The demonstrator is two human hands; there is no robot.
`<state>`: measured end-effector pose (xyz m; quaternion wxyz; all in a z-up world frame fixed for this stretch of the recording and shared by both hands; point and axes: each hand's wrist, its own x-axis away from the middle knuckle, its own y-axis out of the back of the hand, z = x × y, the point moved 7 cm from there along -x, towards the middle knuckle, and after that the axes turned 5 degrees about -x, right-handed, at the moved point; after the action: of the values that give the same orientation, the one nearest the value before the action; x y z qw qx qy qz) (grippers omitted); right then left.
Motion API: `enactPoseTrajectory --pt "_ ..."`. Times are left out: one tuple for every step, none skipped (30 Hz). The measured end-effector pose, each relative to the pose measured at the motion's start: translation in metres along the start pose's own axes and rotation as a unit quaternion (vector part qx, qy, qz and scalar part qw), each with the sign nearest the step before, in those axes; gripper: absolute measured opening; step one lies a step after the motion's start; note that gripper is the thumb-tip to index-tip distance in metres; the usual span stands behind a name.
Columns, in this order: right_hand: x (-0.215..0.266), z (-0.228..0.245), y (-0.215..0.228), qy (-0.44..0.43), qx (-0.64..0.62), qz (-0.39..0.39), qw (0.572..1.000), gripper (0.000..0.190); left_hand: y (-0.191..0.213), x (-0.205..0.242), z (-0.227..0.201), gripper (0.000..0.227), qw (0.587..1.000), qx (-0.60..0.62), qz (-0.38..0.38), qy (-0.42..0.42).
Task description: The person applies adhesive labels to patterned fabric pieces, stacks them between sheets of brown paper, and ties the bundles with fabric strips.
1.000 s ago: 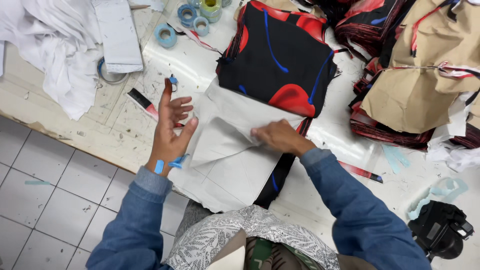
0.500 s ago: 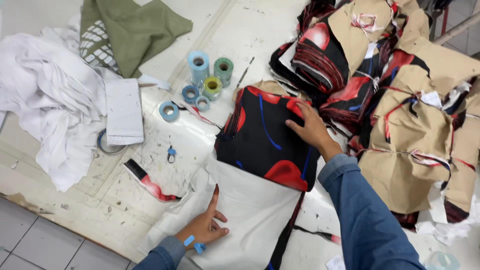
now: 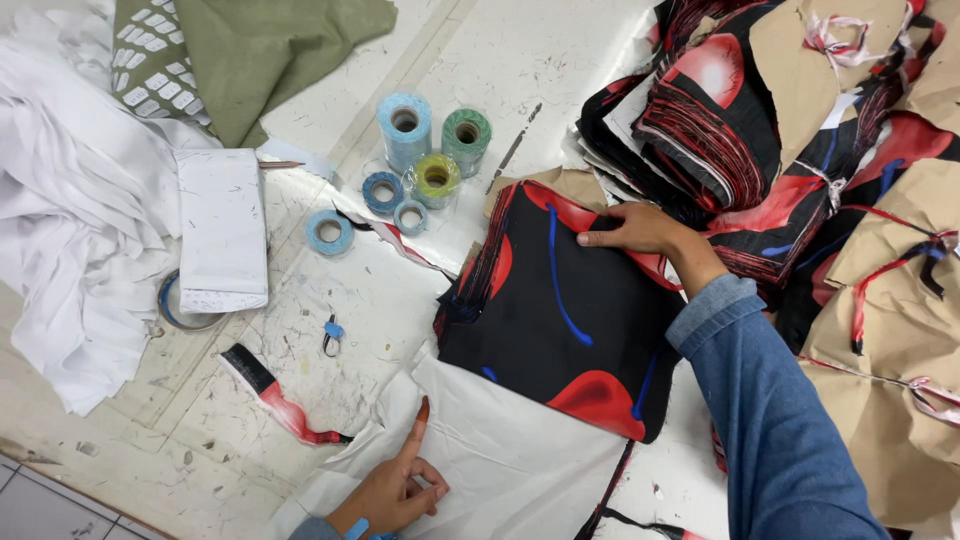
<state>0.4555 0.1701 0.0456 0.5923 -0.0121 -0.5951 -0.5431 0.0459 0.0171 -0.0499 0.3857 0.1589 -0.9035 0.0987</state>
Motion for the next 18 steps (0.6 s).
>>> enactPoseTrajectory --pt "-0.001 0.005 0.001 0.003 0.001 0.002 1.000 0.080 0.000 -0.002 0.003 0.102 1.000 0.002 -0.003 0.002" --pt "-0.002 0.007 0.000 -0.011 0.036 0.015 0.999 0.074 -0.002 -0.003 0.004 0.101 1.000 -0.002 -0.003 -0.016" --pt "-0.002 0.010 0.001 -0.025 0.071 0.025 0.997 0.072 -0.001 -0.005 0.005 0.100 0.999 -0.007 -0.004 -0.035" --pt "-0.003 0.008 -0.004 -0.022 0.071 0.025 0.997 0.072 0.000 -0.001 0.002 0.100 0.999 -0.008 -0.006 -0.035" --pt "-0.003 0.006 -0.004 -0.023 0.050 0.007 0.998 0.084 0.002 0.002 -0.003 0.105 0.999 0.005 -0.020 -0.050" --pt "-0.003 0.005 -0.003 -0.023 0.029 -0.010 0.999 0.101 0.005 0.004 -0.009 0.109 0.997 0.017 -0.034 -0.065" --pt "0.001 0.005 -0.002 -0.022 0.033 -0.012 0.999 0.101 0.007 -0.004 -0.005 0.109 0.997 0.019 -0.036 -0.068" --pt "0.004 0.007 -0.005 -0.009 -0.061 0.013 0.998 0.090 0.019 -0.008 -0.015 0.106 0.980 -0.003 -0.106 -0.170" --pt "0.008 0.011 -0.012 0.005 -0.155 0.042 0.987 0.081 0.028 -0.004 -0.022 0.103 0.948 -0.024 -0.177 -0.264" --pt "0.007 0.011 -0.013 0.006 -0.151 0.045 0.987 0.081 0.034 0.002 -0.041 0.103 0.948 -0.020 -0.180 -0.262" --pt "0.007 0.009 -0.017 -0.014 -0.195 0.072 0.978 0.070 0.044 0.003 -0.054 0.107 0.960 0.000 -0.191 -0.202" --pt "0.008 0.006 -0.020 -0.035 -0.239 0.099 0.965 0.060 0.054 0.006 -0.066 0.110 0.969 0.020 -0.202 -0.142" --pt "0.009 0.004 -0.021 -0.036 -0.241 0.099 0.965 0.060 0.055 0.006 -0.068 0.110 0.969 0.018 -0.200 -0.141" --pt "0.011 0.002 -0.023 -0.034 -0.261 0.108 0.959 0.056 0.056 0.005 -0.069 0.110 0.971 0.010 -0.196 -0.138" --pt "0.014 -0.001 -0.025 -0.034 -0.280 0.119 0.952 0.052 0.055 0.006 -0.070 0.109 0.972 0.003 -0.192 -0.133" --pt "0.027 0.000 -0.028 -0.037 -0.283 0.119 0.951 0.052 0.054 0.005 -0.068 0.109 0.973 0.002 -0.188 -0.132" --pt "0.041 0.003 -0.026 -0.016 -0.292 0.091 0.952 0.053 0.054 0.006 -0.066 0.111 0.972 0.010 -0.189 -0.137" --pt "0.056 0.006 -0.025 0.005 -0.301 0.063 0.951 0.054 0.053 0.007 -0.063 0.112 0.971 0.018 -0.191 -0.143"
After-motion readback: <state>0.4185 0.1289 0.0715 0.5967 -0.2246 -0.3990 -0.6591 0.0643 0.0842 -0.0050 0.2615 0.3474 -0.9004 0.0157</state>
